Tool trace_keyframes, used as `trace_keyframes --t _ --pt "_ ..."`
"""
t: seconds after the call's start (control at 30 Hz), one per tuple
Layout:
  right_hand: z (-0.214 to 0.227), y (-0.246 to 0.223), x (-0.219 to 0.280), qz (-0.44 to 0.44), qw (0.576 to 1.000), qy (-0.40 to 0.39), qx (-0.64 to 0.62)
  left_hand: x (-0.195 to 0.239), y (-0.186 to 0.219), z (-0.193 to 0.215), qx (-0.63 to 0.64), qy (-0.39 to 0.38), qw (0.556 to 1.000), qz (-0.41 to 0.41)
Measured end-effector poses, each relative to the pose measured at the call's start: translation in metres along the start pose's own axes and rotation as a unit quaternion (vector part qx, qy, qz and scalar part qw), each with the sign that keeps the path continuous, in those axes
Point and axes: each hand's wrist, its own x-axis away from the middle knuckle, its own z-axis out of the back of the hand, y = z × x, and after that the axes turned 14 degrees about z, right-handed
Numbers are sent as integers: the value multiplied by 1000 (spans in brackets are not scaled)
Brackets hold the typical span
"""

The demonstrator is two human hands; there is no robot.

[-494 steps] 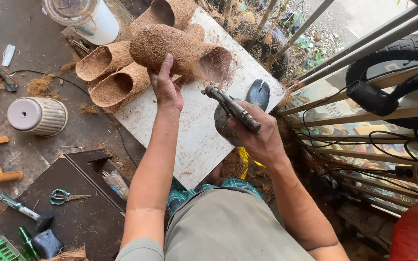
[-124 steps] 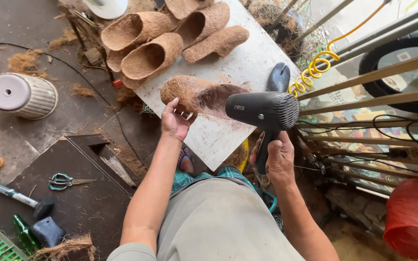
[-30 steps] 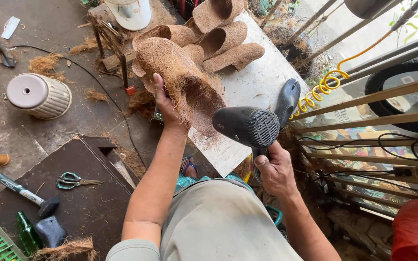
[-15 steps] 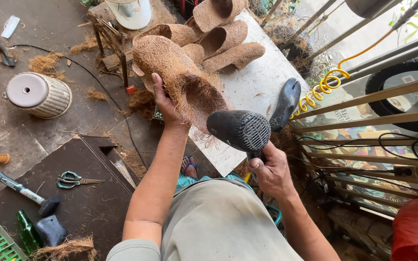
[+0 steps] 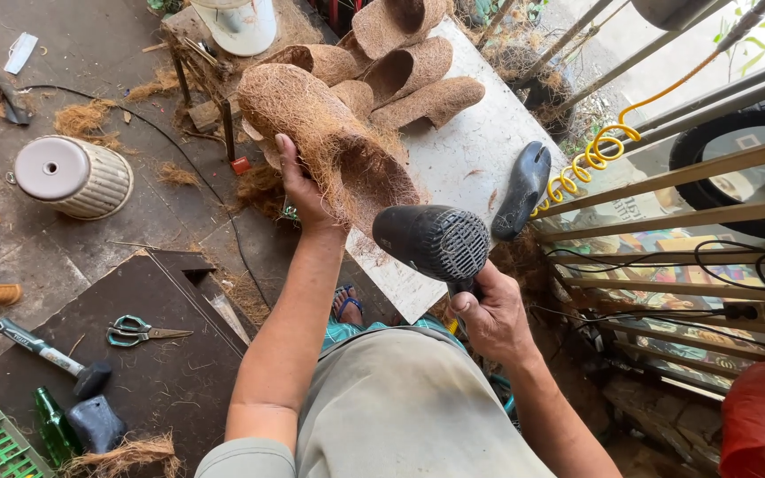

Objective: The person uses a heat gun to warm a coco fiber slipper, then inserts a green glass bottle to shape the interior. They remove the bottle and press the slipper by hand to refine its form.

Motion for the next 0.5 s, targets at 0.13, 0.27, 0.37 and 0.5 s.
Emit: trace_keyframes --t 0.13,0.27,0.37,0.5 --pt "-3 3 -1 17 1000 9 -19 9 -2 -8 2 -6 1000 8" --pt "-2 8 0 22 999 27 -29 16 -3 -15 5 -11 1000 17" --pt "-5 6 0 20 996 46 -69 22 -3 -19 8 -13 1000 22" --pt "-8 2 -1 26 993 63 -92 29 -4 -22 10 -16 999 28"
